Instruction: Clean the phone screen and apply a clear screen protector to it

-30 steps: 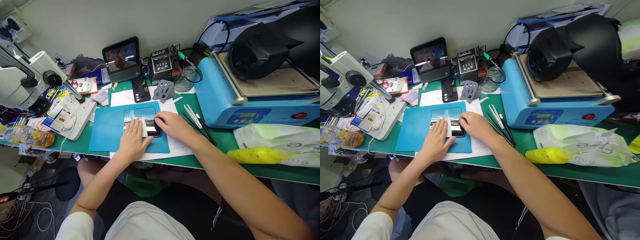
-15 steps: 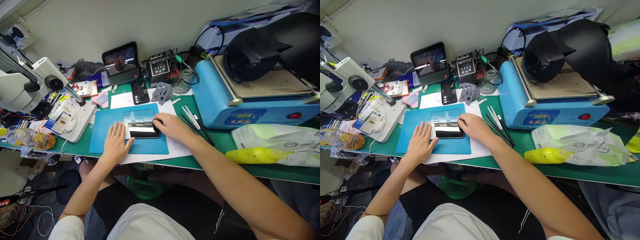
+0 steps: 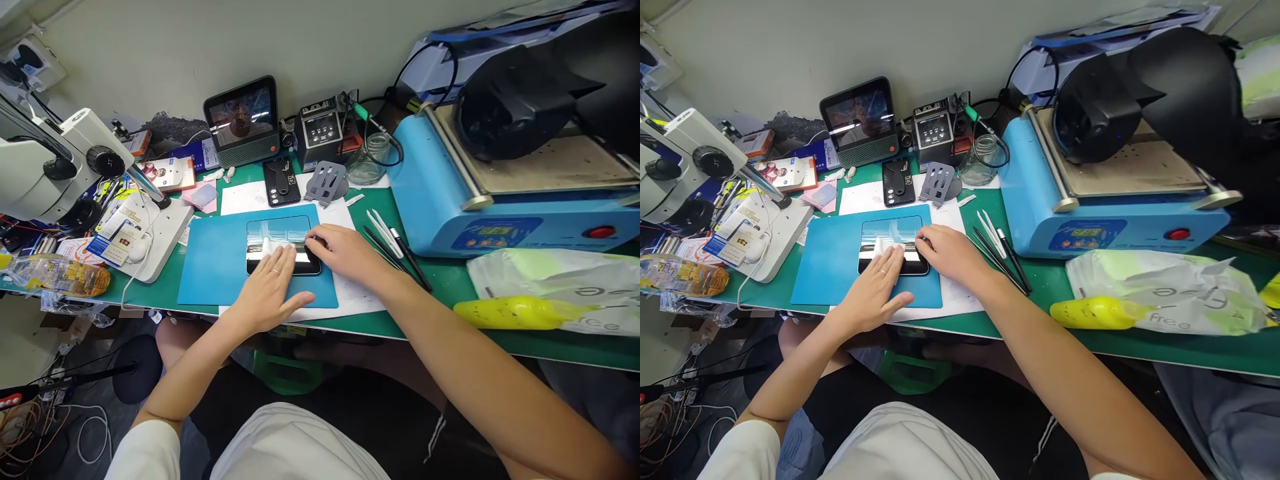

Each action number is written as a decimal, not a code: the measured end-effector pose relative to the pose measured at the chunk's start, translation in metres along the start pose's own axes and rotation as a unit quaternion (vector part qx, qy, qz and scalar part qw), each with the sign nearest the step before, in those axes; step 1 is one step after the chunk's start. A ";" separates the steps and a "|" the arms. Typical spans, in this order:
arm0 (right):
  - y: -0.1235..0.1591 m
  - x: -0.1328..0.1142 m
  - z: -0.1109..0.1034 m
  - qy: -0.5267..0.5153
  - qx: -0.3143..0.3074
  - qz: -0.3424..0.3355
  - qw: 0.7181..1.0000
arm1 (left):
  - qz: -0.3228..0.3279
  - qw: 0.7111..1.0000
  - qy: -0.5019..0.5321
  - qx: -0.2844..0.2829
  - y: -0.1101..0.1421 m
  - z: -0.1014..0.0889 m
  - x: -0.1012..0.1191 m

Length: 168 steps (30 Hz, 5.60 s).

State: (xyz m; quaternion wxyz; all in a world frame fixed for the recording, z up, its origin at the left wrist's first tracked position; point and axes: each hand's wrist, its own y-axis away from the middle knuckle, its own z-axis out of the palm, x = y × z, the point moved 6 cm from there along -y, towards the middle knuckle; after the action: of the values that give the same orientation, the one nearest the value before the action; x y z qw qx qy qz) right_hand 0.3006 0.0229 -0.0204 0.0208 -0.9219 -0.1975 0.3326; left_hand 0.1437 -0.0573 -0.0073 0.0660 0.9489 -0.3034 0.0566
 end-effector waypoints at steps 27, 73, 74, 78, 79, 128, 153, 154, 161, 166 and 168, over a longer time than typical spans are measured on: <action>0.002 0.010 0.000 -0.013 0.014 0.007 1.000 | -0.026 0.998 -0.057 0.013 -0.013 0.006 0.026; 0.002 0.013 -0.005 -0.064 0.044 0.090 0.993 | -0.049 0.997 -0.050 0.021 0.016 0.012 0.028; 0.002 0.014 -0.005 -0.065 0.047 0.088 0.993 | -0.045 0.997 -0.050 0.024 0.009 0.013 0.035; 0.002 0.018 -0.004 -0.073 0.063 0.077 0.992 | -0.038 0.997 -0.057 0.032 -0.019 0.014 0.054; 0.003 0.018 -0.004 -0.076 0.067 0.076 0.992 | -0.040 0.997 -0.060 0.032 -0.025 0.014 0.057; 0.001 0.012 -0.006 -0.081 0.060 0.092 0.991 | -0.069 0.992 -0.101 0.043 0.026 0.011 0.023; -0.003 0.007 -0.002 0.006 0.020 0.161 0.987 | -0.248 0.965 -0.016 0.081 0.012 0.004 -0.012; -0.003 0.007 -0.002 0.003 0.020 0.162 0.987 | -0.249 0.965 -0.015 0.082 0.010 0.004 -0.010; -0.002 0.010 0.000 -0.043 0.040 0.145 0.988 | -0.176 0.982 -0.016 0.061 -0.028 0.009 0.033; -0.001 0.013 -0.002 -0.067 0.054 0.117 0.989 | -0.145 0.988 -0.008 0.056 -0.043 0.016 0.055; 0.001 0.014 -0.002 -0.071 0.058 0.111 0.990 | -0.128 0.990 -0.004 0.055 -0.041 0.018 0.058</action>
State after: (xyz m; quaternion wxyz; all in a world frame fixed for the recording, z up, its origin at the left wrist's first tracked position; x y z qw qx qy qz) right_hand 0.3125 0.0277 -0.0273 0.0232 -0.9095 -0.0750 0.4083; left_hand 0.2158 -0.0605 -0.0199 0.0192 0.9823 -0.1758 0.0610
